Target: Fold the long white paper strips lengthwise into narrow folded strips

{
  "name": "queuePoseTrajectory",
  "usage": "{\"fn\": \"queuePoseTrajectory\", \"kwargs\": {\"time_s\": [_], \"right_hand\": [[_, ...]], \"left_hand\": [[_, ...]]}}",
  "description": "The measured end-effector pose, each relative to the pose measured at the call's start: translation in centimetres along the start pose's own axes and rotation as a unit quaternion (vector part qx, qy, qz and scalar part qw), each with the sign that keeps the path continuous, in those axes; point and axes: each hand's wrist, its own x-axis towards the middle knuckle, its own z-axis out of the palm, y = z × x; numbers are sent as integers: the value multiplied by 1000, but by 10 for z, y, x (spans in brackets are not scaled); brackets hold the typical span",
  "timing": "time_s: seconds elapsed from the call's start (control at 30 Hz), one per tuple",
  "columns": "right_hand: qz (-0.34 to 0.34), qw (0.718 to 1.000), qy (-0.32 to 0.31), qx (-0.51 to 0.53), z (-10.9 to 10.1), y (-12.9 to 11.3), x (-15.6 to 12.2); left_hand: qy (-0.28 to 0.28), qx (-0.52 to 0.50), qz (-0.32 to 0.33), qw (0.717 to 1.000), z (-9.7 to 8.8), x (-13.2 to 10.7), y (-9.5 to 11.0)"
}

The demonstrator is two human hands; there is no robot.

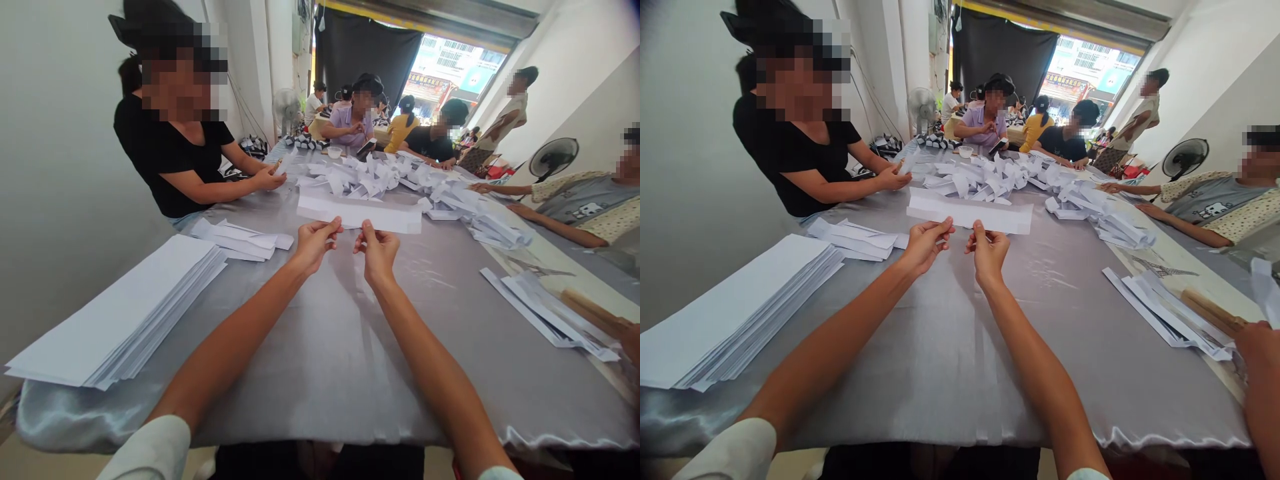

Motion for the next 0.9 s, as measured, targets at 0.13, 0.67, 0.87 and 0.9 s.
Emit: {"fn": "queuePoseTrajectory", "kwargs": {"time_s": [0.13,0.67,0.87,0.9], "right_hand": [[4,1000,15,7,-3,0,4],[-7,998,56,29,-22,-13,26],[-12,999,44,5,-28,-22,29],[-12,999,45,5,-25,-22,27]], "left_hand": [[47,-14,3,999,-4,5,7],[251,-88,50,963,-39,36,42],[229,-79,54,969,-52,38,45],[208,-77,29,975,-47,34,38]]}}
